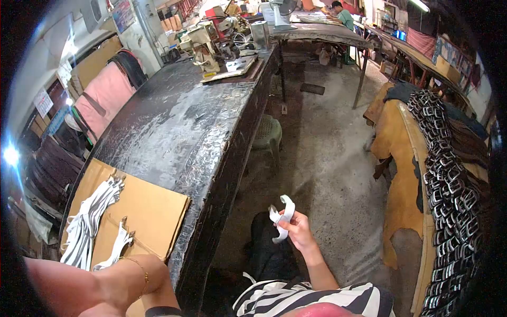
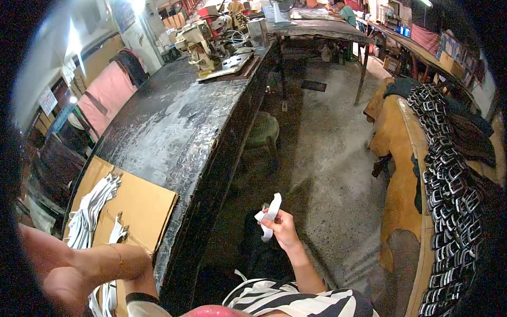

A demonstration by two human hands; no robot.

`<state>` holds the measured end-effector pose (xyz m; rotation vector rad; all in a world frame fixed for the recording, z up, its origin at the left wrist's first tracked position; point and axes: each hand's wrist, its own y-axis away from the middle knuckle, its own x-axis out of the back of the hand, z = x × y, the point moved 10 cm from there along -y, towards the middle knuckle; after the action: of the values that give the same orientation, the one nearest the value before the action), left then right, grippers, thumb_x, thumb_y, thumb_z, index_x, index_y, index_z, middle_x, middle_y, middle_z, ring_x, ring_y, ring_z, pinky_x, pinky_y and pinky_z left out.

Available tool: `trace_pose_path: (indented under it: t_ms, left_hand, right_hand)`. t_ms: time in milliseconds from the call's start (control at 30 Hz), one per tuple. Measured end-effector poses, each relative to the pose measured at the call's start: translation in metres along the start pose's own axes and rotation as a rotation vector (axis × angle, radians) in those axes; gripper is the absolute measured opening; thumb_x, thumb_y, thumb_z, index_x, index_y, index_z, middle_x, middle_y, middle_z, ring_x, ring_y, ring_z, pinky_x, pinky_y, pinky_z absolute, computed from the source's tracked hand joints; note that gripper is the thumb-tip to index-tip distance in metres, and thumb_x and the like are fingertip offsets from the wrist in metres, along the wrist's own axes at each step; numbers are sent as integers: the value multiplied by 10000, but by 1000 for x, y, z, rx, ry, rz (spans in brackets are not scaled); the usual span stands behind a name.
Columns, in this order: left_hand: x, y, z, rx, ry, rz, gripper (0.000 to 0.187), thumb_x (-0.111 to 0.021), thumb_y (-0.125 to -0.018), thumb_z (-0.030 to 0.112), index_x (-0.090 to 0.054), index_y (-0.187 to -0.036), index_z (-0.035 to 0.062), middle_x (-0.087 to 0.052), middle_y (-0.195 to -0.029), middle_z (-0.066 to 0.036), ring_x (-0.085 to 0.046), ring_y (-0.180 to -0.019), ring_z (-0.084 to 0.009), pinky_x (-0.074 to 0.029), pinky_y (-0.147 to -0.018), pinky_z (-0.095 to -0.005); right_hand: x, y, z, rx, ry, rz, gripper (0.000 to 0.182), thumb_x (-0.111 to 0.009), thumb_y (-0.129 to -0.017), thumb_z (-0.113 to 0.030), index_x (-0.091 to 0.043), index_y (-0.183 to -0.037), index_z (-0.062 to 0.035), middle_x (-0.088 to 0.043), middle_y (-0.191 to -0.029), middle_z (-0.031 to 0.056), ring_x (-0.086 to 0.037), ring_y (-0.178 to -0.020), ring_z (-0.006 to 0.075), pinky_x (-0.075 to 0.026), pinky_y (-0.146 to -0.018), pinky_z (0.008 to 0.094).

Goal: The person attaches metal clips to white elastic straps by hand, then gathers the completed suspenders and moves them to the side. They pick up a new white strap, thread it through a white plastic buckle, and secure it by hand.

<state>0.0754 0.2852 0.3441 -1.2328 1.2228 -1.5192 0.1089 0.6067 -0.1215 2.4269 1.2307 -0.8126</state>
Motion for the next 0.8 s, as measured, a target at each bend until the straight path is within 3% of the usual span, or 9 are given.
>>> trace_pose_path:
  t_ms: [267,367,533,633,733,800]
  left_hand:
    - [18,5,-5,-38,79,69,228,-578,-803,174,-512,-969,32,-492,-925,-81,-472,-793,-169,-417,-674,-287]
    - [44,15,-1,-90,123,193,216,-581,-810,193,-505,-948,45,-479,-911,-68,-467,-798,-168,-416,-669,-287]
    - [58,36,9,-107,123,334,204,-584,-821,225,-494,-914,67,-457,-888,-47,-457,-807,-166,-414,-659,-286]
    - [58,56,30,-152,42,547,203,-587,-828,244,-487,-894,80,-443,-874,-35,-451,-813,-165,-412,-653,-286]
    - [50,87,44,-153,-112,795,205,-589,-835,263,-480,-873,93,-430,-860,-22,-445,-818,-164,-411,-647,-285]
    - [33,123,37,-40,-150,872,209,-591,-839,276,-475,-859,102,-421,-851,-14,-441,-822,-163,-410,-643,-285]
  right_hand:
    - [-12,4,21,-48,137,-39,251,-654,-780,-21,-591,-1021,7,-638,-925,67,-615,-818,155,-494,-748,291]
    - [-9,7,33,-56,158,2,291,-679,-736,-6,-587,-1012,10,-635,-927,81,-617,-831,175,-497,-758,318]
    - [-20,21,43,-61,135,-11,254,-654,-759,-7,-575,-1001,0,-625,-907,76,-604,-806,167,-493,-734,324]
    - [-25,20,46,-77,30,70,229,-626,-792,10,-556,-1010,8,-616,-927,81,-609,-801,178,-506,-725,314]
    - [-43,15,54,-139,8,-62,245,-652,-785,-12,-551,-1008,-16,-623,-902,89,-619,-789,177,-504,-722,304]
    - [-59,0,49,-121,13,-108,267,-665,-777,-22,-545,-1014,-35,-625,-901,94,-623,-789,182,-503,-720,307]
